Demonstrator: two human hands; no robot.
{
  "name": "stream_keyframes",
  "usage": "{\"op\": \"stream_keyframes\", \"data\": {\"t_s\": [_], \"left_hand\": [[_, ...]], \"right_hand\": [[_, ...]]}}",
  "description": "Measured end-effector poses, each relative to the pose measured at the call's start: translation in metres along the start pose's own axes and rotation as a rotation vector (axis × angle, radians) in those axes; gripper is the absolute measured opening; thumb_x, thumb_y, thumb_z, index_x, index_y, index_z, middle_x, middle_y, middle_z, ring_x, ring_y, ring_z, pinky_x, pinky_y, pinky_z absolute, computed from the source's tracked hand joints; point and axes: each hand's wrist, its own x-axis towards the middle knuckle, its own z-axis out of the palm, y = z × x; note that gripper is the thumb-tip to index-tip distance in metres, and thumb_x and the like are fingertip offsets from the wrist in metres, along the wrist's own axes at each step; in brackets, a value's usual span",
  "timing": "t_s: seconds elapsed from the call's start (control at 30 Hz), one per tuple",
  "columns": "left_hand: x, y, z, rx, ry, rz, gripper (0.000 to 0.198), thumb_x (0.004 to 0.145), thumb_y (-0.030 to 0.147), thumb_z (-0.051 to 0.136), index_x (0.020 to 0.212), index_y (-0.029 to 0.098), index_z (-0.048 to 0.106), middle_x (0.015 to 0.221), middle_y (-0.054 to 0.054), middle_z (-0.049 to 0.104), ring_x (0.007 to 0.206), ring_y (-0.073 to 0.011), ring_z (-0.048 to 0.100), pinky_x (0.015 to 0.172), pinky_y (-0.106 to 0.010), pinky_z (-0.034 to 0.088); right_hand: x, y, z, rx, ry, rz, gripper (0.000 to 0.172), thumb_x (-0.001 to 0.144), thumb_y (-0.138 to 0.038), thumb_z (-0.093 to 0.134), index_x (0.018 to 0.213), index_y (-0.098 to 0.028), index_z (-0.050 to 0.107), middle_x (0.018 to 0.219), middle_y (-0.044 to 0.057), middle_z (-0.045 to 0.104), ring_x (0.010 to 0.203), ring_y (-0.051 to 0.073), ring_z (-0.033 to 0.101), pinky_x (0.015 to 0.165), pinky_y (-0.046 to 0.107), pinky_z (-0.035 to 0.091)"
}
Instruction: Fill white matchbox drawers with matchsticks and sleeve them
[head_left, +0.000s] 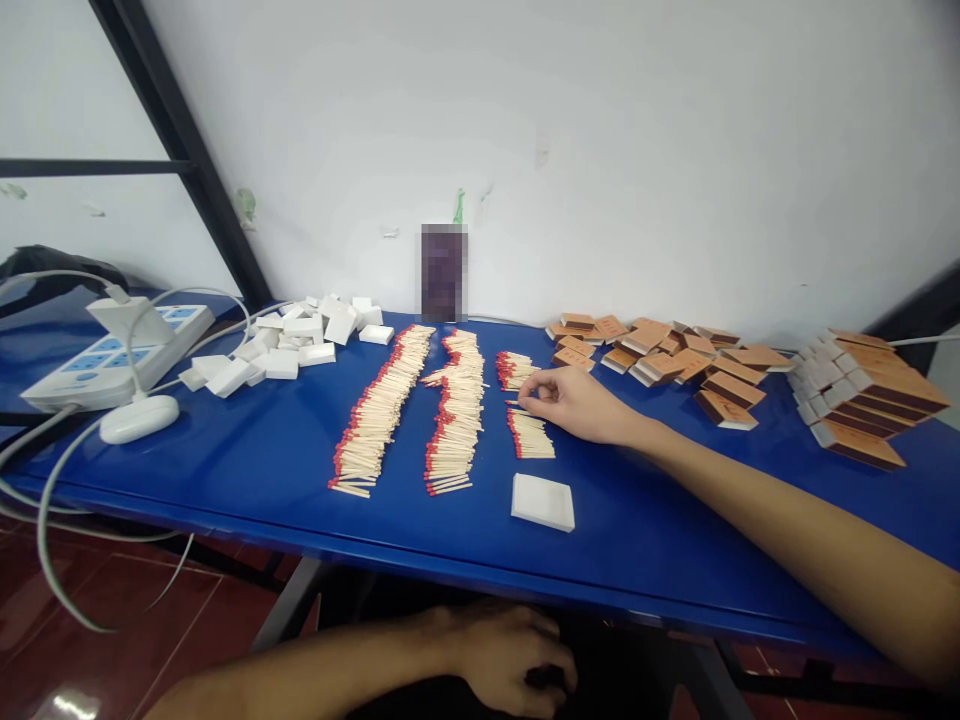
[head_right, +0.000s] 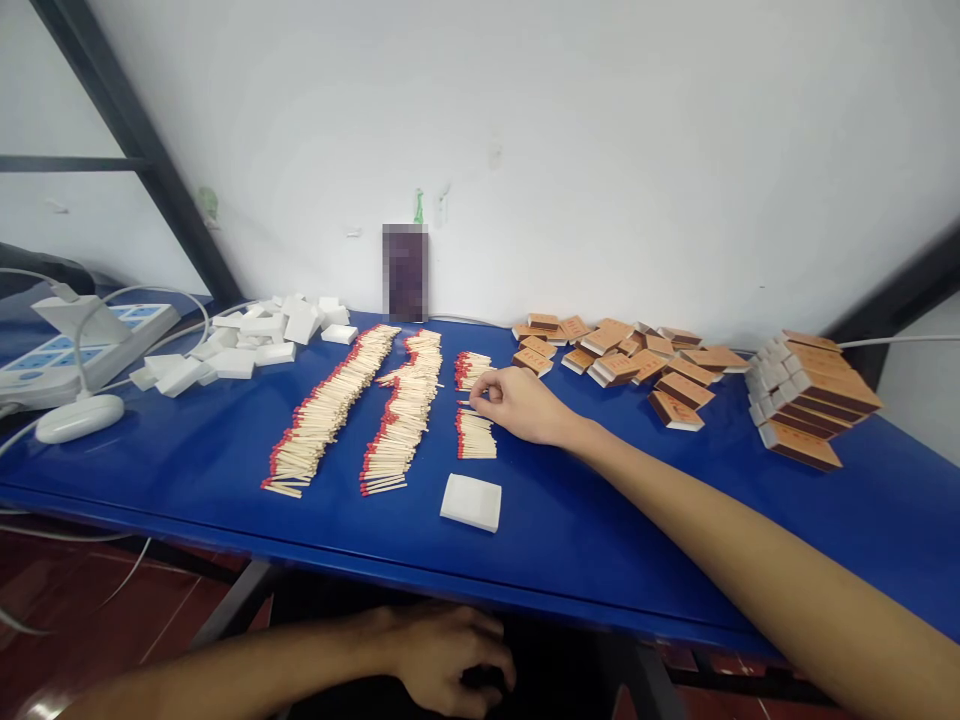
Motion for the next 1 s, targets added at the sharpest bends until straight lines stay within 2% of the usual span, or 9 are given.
{"op": "stream_keyframes", "data": {"t_s": [0.13, 0.27, 0.4, 0.6, 1.0], "left_hand": [[0.000, -0.001, 0.001, 0.002, 0.004, 0.005, 0.024, 0.080, 0.024, 0.070, 0.103, 0.017, 0.069, 0.081, -0.001, 0.062, 0.069, -0.0136, 0.059, 0.061, -0.020, 0.045], [0.000, -0.002, 0.002, -0.005, 0.007, 0.015, 0.024, 0.080, 0.023, 0.069, 0.103, 0.016, 0.069, 0.082, -0.001, 0.063, 0.071, -0.0138, 0.059, 0.063, -0.019, 0.046], [0.000, -0.002, 0.002, -0.010, 0.016, 0.022, 0.024, 0.081, 0.023, 0.069, 0.103, 0.015, 0.069, 0.080, -0.001, 0.062, 0.071, -0.0135, 0.059, 0.063, -0.019, 0.046], [0.001, -0.002, 0.002, -0.013, 0.023, 0.025, 0.023, 0.080, 0.024, 0.070, 0.101, 0.016, 0.069, 0.079, 0.000, 0.061, 0.069, -0.0139, 0.058, 0.062, -0.020, 0.046], [0.000, -0.003, 0.003, -0.031, 0.025, 0.024, 0.020, 0.080, 0.023, 0.068, 0.100, 0.018, 0.068, 0.081, -0.001, 0.062, 0.071, -0.0146, 0.060, 0.065, -0.021, 0.048]], "right_hand": [[-0.003, -0.007, -0.005, 0.020, -0.051, 0.033, 0.021, 0.082, -0.034, 0.057, 0.079, -0.017, 0.069, 0.058, -0.002, 0.052, 0.054, 0.012, 0.044, 0.055, 0.028, 0.031], [-0.004, -0.009, -0.008, 0.054, -0.071, 0.066, 0.021, 0.081, -0.035, 0.059, 0.077, -0.017, 0.068, 0.054, -0.004, 0.045, 0.051, 0.011, 0.040, 0.052, 0.028, 0.029], [-0.001, -0.005, -0.006, 0.097, 0.012, 0.061, 0.022, 0.081, -0.035, 0.058, 0.080, -0.016, 0.067, 0.052, -0.006, 0.042, 0.049, 0.011, 0.036, 0.052, 0.027, 0.027], [0.007, 0.000, 0.003, -0.003, 0.125, 0.007, 0.021, 0.082, -0.030, 0.055, 0.083, -0.015, 0.071, 0.049, -0.006, 0.042, 0.048, 0.011, 0.036, 0.055, 0.027, 0.028], [0.009, 0.005, 0.007, -0.055, 0.196, -0.021, 0.021, 0.082, -0.028, 0.057, 0.086, -0.015, 0.074, 0.051, -0.004, 0.049, 0.048, 0.011, 0.038, 0.056, 0.027, 0.030]]}}
